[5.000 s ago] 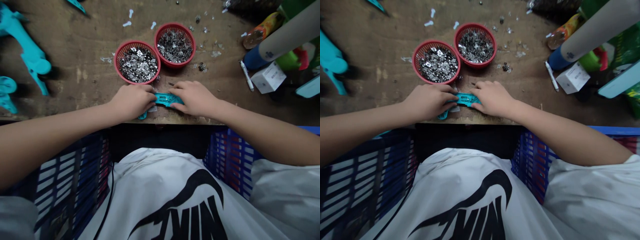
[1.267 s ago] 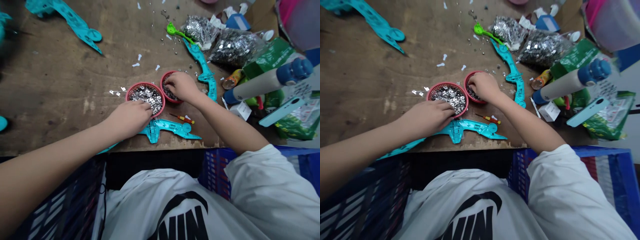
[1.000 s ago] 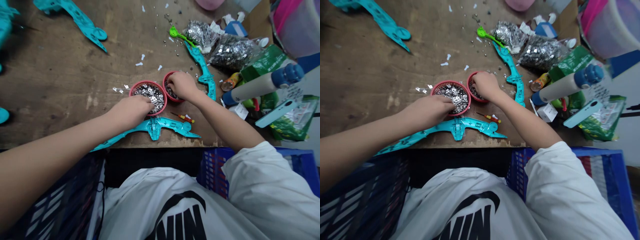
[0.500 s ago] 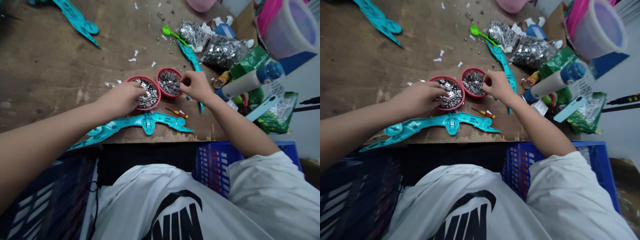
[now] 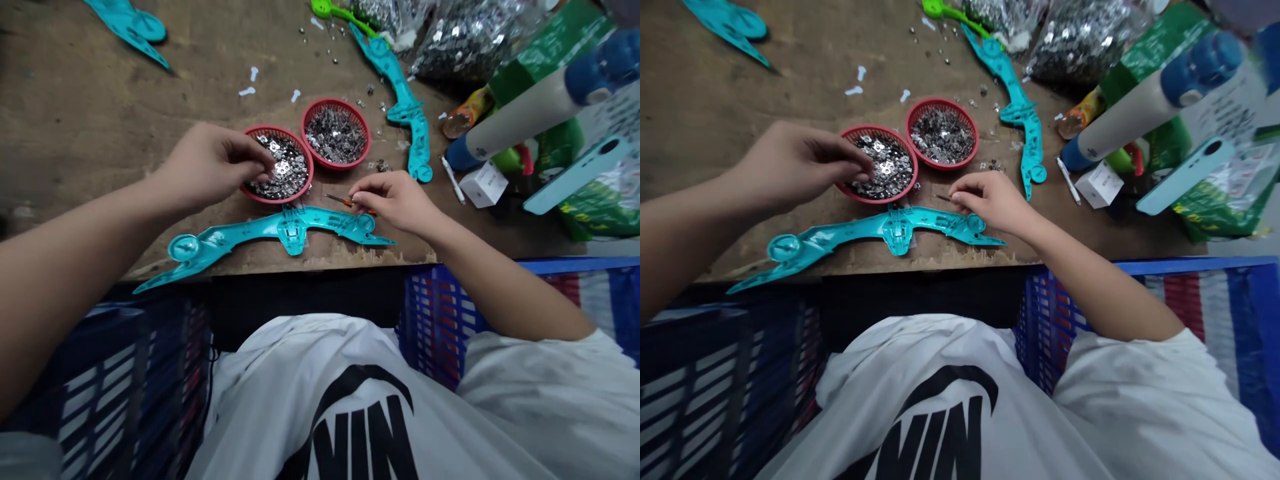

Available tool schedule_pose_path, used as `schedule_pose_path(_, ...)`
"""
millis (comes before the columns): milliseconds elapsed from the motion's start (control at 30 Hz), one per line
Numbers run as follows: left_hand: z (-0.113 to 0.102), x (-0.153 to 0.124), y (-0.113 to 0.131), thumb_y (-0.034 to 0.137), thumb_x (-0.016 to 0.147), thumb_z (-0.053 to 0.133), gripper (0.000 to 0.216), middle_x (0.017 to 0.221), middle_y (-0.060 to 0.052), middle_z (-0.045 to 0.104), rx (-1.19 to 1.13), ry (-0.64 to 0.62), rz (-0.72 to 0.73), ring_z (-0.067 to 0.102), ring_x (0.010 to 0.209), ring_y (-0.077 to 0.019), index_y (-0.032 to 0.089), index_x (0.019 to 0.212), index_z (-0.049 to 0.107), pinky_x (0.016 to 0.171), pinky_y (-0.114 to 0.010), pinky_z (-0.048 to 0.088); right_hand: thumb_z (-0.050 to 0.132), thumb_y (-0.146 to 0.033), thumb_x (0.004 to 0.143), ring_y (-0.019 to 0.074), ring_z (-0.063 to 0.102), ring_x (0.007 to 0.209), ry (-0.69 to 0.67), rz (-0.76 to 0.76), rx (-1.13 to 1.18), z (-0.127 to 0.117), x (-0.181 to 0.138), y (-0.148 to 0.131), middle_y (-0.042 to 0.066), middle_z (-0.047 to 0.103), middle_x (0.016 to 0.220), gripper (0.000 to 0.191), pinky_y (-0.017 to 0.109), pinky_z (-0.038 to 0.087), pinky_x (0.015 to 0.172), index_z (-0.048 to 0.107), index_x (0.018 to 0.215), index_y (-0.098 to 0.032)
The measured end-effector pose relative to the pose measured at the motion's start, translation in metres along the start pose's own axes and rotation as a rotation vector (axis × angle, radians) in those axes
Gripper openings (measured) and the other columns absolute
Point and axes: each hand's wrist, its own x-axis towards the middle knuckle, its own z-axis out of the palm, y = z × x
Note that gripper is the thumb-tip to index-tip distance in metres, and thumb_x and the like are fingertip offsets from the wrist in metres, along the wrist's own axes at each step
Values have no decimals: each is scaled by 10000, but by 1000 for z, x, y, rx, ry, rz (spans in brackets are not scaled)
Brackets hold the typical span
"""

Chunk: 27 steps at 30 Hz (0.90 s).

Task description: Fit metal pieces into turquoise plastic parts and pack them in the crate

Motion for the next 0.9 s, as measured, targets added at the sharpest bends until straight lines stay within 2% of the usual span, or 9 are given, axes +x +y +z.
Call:
schedule_pose_path(100, 6, -1, 1, -29, 972, 709, 202, 970, -87, 883, -267, 9, -135, 860, 959, -208, 110, 924, 847, 1267, -606, 709, 790, -432, 1103, 258, 831, 892, -27, -24, -121, 0, 3, 3, 89, 895, 983, 279, 406, 693, 905, 947, 1186, -217)
schedule_pose_path(233, 7, 1, -6, -79, 957, 613, 296, 1077, -107, 889, -479, -30, -233, 897, 1068, -217, 132, 1029, 808, 1361, -628, 655, 732, -352, 1130, 310, 857, 1086, -30, -98, -317, 1, 5, 5, 110, 921, 1110, 323, 452, 672, 1063, 967, 1312, -224)
schedule_pose_path(300, 5, 2, -10, -52, 921, 677, 297, 1139, -114, 898, -491, -83, -238, 905, 1167, -253, 155, 1086, 811, 1372, -625, 645, 723, -318, 1133, 315, 851, 1147, -61, -127, -336, 1, 5, 6, 117, 924, 1201, 351, 457, 652, 1106, 956, 1378, -228)
schedule_pose_path(400, 2, 2, -15, 88, 895, 844, 253, 1184, -99, 902, -382, -109, -192, 896, 1289, -337, 197, 1121, 820, 1294, -633, 693, 763, -283, 1108, 313, 852, 1182, -113, -136, -305, 3, 6, 8, 105, 921, 1277, 376, 440, 638, 1108, 933, 1440, -237)
schedule_pose_path(500, 3, -1, -13, 241, 891, 940, 295, 1230, -106, 898, -282, -98, -137, 884, 1321, -379, 200, 1157, 819, 1227, -642, 721, 801, -270, 1089, 278, 857, 1072, -113, -89, -233, 5, 6, 9, 73, 924, 1170, 401, 403, 643, 1025, 896, 1477, -237)
schedule_pose_path(633, 3, -4, -7, 197, 877, 900, 297, 1196, -123, 901, -302, -89, -112, 887, 1252, -333, 164, 1157, 807, 1233, -598, 714, 855, -312, 1085, 228, 825, 844, -120, -7, -189, 6, 7, 8, 60, 892, 944, 225, 359, 640, 875, 936, 1269, -213)
schedule_pose_path(700, 0, -4, -6, 173, 885, 839, 265, 1127, -111, 905, -219, -53, -77, 891, 1142, -307, 158, 1150, 824, 1180, -586, 733, 870, -343, 1085, 247, 843, 871, -125, -15, -228, 6, 7, 8, 68, 892, 924, 181, 375, 654, 892, 967, 1172, -218)
schedule_pose_path(767, -6, -2, -7, 194, 939, 760, 242, 1106, -90, 913, 18, -4, 11, 871, 1086, -287, 169, 1157, 863, 1177, -572, 725, 867, -357, 1086, 281, 870, 969, -119, -53, -282, 6, 7, 8, 79, 911, 972, 187, 401, 670, 947, 991, 1160, -237)
schedule_pose_path(900, -22, 0, -11, 250, 1094, 624, 369, 1375, -75, 922, 555, 16, 175, 828, 1276, -291, 190, 1324, 907, 1315, -502, 620, 777, -298, 1113, 312, 879, 1118, -141, -145, -357, 6, 5, 10, 89, 938, 1143, 270, 448, 672, 1047, 998, 1264, -262)
